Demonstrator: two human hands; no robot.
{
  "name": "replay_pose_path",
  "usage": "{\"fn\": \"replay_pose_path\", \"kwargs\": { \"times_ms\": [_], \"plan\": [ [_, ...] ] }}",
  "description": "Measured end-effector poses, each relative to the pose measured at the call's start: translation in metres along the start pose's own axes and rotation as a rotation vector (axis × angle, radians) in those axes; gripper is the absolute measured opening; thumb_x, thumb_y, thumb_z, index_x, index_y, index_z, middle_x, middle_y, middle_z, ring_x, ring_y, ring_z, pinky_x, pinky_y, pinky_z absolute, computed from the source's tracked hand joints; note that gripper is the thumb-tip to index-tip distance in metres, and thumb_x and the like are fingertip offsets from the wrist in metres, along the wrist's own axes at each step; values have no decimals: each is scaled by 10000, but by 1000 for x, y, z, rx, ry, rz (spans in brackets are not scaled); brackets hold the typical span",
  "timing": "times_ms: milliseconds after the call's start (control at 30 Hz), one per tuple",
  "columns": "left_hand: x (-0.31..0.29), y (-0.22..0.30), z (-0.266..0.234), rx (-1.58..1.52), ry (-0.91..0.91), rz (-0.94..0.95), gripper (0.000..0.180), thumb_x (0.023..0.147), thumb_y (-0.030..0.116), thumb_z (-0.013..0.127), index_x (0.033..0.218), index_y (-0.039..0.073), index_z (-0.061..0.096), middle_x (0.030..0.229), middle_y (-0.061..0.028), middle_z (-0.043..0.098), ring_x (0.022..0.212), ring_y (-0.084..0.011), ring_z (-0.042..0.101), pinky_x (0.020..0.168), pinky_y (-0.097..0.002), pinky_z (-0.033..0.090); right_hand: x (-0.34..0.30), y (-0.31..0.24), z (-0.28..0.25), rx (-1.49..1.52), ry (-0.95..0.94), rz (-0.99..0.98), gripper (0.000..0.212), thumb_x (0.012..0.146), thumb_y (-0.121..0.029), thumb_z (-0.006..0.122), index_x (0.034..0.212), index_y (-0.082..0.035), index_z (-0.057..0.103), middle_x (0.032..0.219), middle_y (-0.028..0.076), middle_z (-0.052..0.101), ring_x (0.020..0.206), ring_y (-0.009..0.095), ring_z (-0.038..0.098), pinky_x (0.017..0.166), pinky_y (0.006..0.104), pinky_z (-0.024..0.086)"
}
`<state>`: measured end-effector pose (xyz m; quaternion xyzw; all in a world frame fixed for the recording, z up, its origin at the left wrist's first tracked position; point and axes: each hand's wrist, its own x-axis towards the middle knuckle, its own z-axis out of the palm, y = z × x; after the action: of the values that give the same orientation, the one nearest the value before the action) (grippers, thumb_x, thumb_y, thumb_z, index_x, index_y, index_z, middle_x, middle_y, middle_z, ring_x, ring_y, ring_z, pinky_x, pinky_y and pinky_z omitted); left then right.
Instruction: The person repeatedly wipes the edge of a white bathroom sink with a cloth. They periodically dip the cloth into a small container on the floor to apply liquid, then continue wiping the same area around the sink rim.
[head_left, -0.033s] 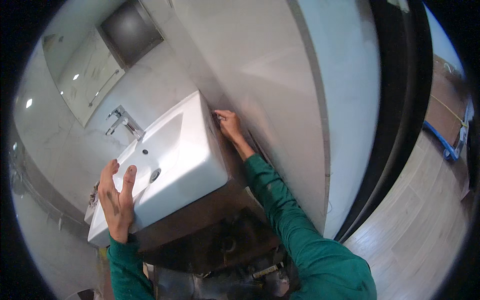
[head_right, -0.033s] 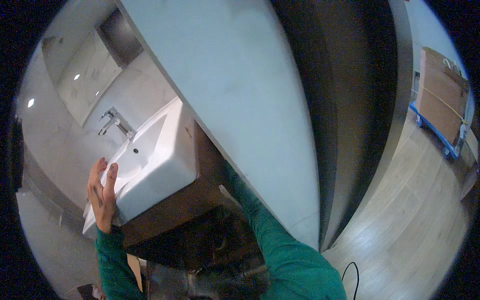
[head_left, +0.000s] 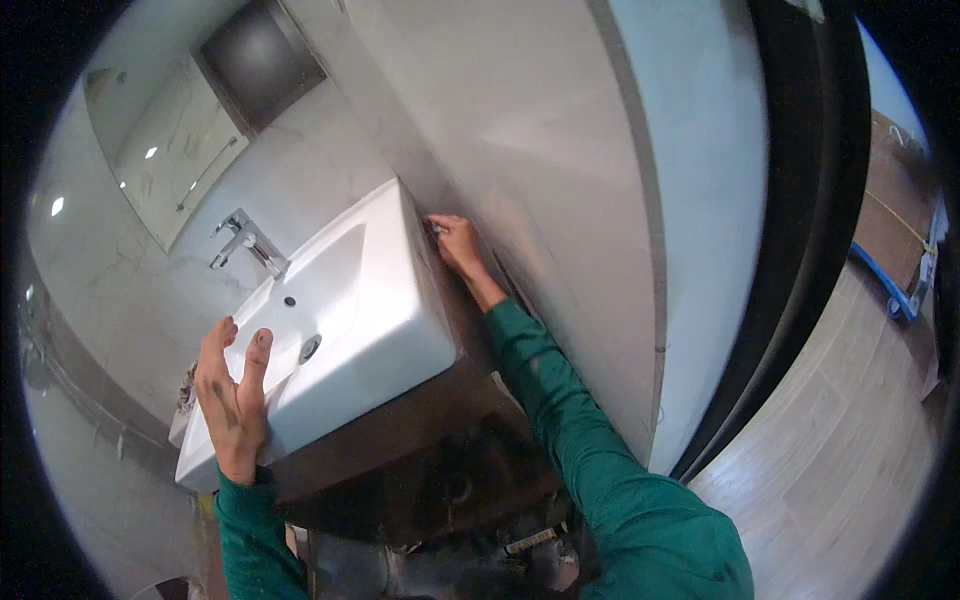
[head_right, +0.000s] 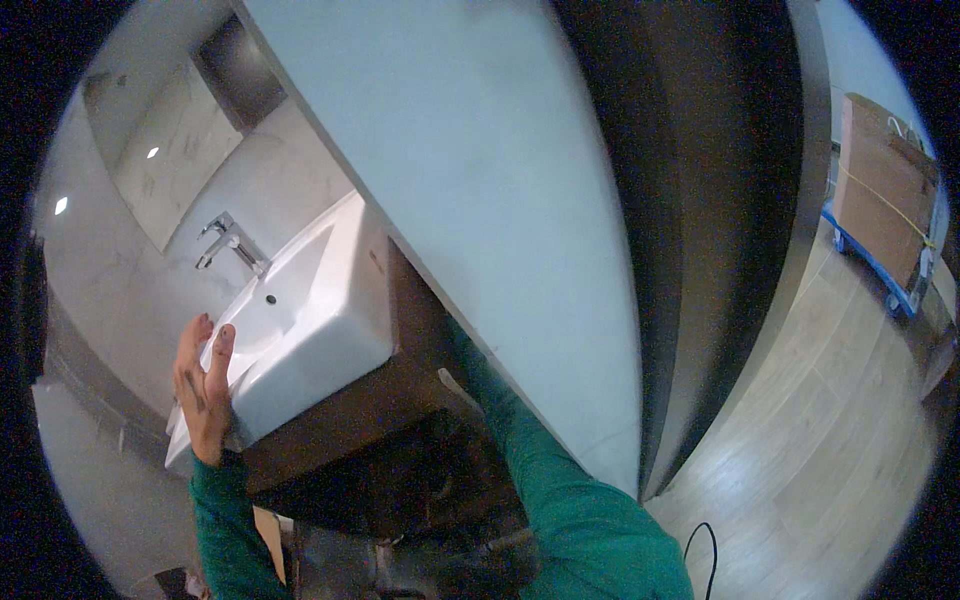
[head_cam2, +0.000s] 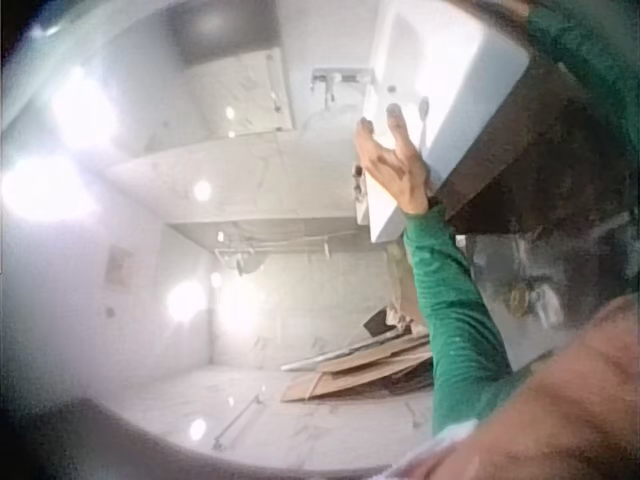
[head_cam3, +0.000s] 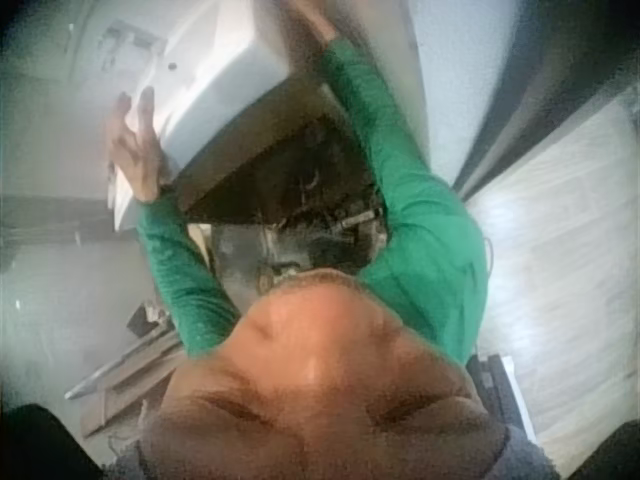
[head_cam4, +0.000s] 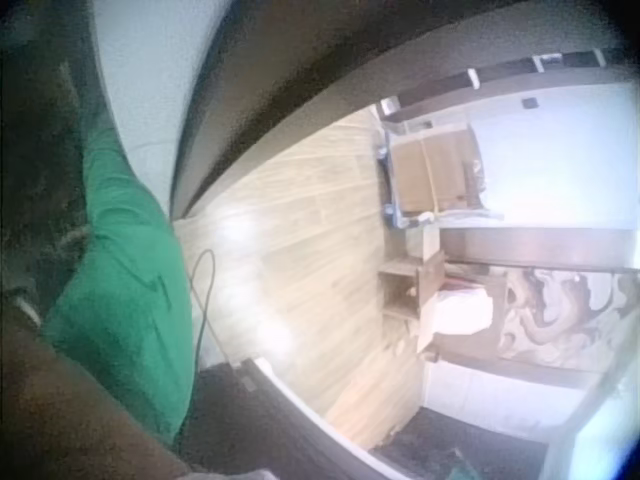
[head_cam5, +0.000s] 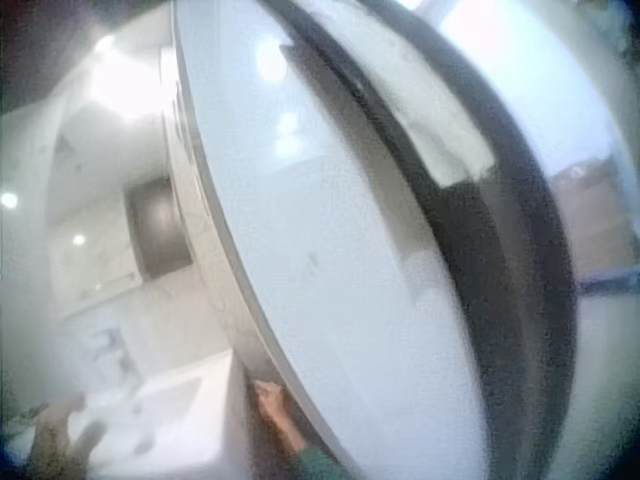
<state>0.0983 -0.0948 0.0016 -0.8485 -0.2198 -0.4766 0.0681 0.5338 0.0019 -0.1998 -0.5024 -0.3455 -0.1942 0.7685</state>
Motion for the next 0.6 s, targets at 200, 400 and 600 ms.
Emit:
{"fn": "replay_pose_path", "kwargs": {
  "times_ms": [200, 400, 600],
  "plan": [
    [5, -3, 1, 6, -25, 15, 792, 854, 587, 637, 1204, -122, 605, 1156, -316, 635, 1109, -414, 609, 984, -484, 449, 50, 15, 27, -80, -15, 70, 416, 728, 34, 498, 1062, -17, 739, 1059, 219, 714, 1026, 334, 698, 909, 349, 530],
    [6, -3, 3, 4, 4, -9, 819, 841, 621, 631, 1190, -120, 619, 1135, -320, 640, 1108, -430, 609, 972, -510, 460, -12, -24, -15, -64, -22, 40, 380, 801, 7, 537, 1117, -70, 733, 1099, 160, 725, 1036, 287, 689, 938, 322, 512],
    [6, -5, 4, -3, 8, 4, 825, 838, 619, 634, 1186, -128, 618, 1123, -325, 642, 1094, -427, 616, 979, -496, 456, -30, -46, -28, 43, -4, 26, 358, 817, 5, 542, 1110, -69, 734, 1098, 156, 723, 1032, 287, 687, 944, 314, 507]
  ]
}}
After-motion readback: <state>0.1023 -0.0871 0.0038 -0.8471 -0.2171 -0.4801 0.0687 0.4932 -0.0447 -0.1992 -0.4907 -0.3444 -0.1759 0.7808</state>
